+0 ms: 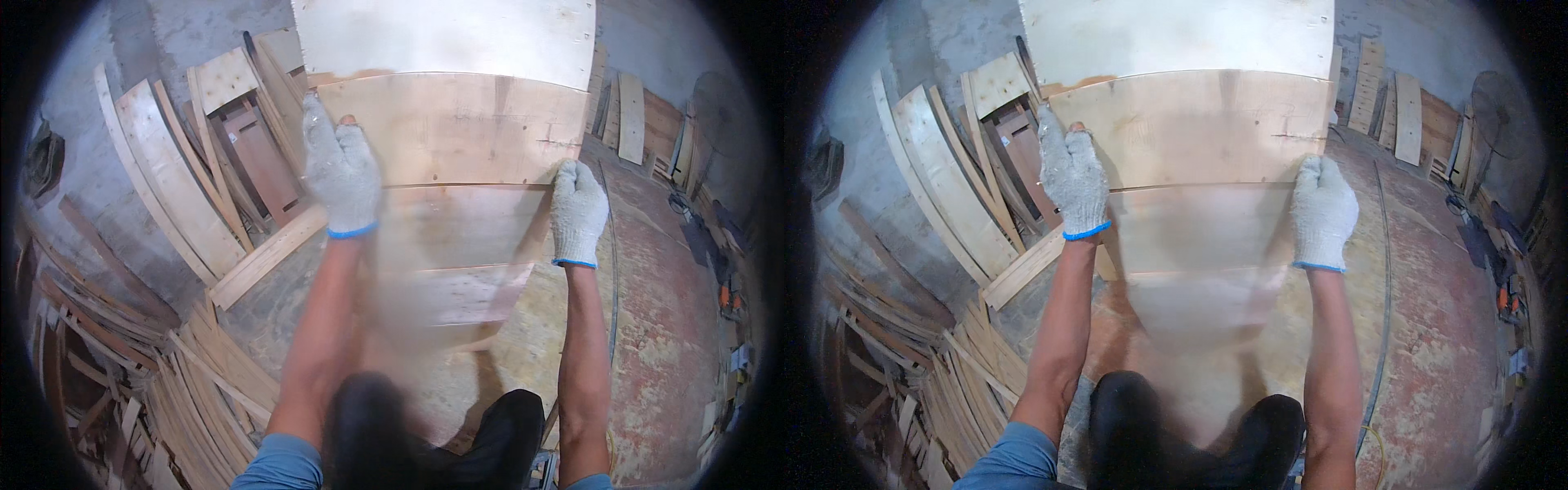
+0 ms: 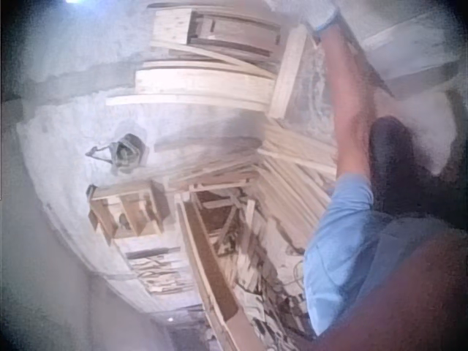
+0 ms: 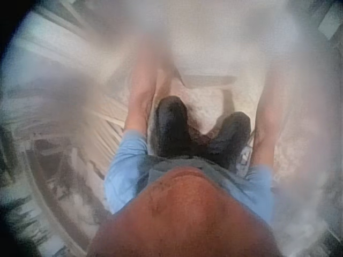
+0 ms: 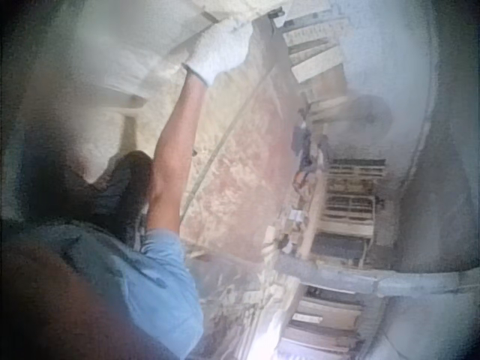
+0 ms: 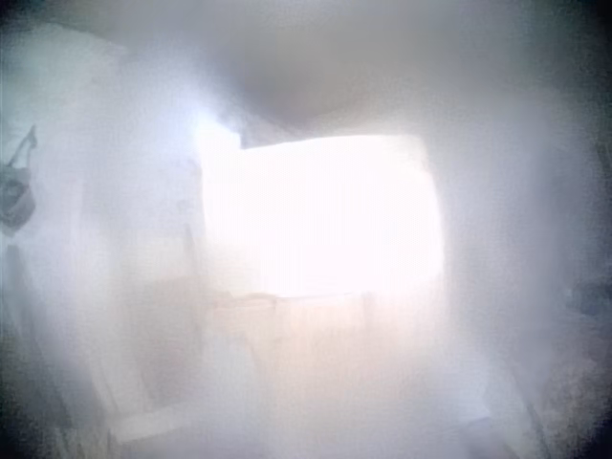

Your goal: The person measures and marks wooden planks, then assembles them into a box-like structure using a hammer and nail gun. They repeatedly position and secure wooden pieces to form a frame.

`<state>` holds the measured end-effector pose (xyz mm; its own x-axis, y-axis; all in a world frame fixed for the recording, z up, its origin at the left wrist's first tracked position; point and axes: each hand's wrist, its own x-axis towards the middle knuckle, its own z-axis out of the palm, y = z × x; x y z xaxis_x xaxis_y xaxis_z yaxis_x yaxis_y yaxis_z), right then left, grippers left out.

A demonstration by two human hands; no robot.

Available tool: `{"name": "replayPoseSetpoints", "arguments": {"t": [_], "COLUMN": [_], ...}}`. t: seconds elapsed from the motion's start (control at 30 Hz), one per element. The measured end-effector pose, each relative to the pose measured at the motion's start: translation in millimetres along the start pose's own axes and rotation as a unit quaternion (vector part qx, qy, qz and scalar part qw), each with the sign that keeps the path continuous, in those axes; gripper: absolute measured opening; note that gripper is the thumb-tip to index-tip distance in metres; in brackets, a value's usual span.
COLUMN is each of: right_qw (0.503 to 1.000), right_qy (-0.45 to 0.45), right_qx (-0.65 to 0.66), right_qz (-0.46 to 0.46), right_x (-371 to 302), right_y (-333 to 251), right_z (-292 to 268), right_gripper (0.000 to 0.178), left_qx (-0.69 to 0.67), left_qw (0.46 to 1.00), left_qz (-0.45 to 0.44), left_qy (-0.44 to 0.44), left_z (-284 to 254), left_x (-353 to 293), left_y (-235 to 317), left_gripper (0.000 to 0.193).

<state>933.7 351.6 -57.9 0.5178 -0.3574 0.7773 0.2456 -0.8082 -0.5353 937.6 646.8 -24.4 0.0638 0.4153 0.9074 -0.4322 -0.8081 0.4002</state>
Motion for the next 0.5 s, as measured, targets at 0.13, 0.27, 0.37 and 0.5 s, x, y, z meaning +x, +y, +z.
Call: {"name": "replayPoseSetpoints", "arguments": {"t": [0.13,0.27,0.37,0.5], "right_qw": [1.000,1.000,1.000,0.999], "right_qy": [0.016,0.021,0.027,0.041], "right_qx": [-0.020,-0.010,0.001,-0.016], "right_qz": [-0.014,-0.002,-0.005,-0.019], "right_x": [-2.7,-1.1,-1.8,-2.0], "right_y": [9.0,3.7,3.1,6.4], "right_z": [4.9,6.1,6.6,6.3], "right_gripper": [0.031,0.029,0.028,0.026], "left_qx": [0.015,0.037,0.018,-0.034], "left_qw": [0.999,0.999,1.000,0.998], "left_qz": [0.030,0.024,0.001,-0.038], "left_qy": [0.004,0.027,-0.002,-0.031], "left_z": [9.9,9.7,3.0,1.3], "left_x": [-9.9,-4.6,-1.4,-5.7], "left_y": [-7.5,-1.4,1.3,7.8], "left_gripper": [0.055,0.051,0.052,0.054]}}
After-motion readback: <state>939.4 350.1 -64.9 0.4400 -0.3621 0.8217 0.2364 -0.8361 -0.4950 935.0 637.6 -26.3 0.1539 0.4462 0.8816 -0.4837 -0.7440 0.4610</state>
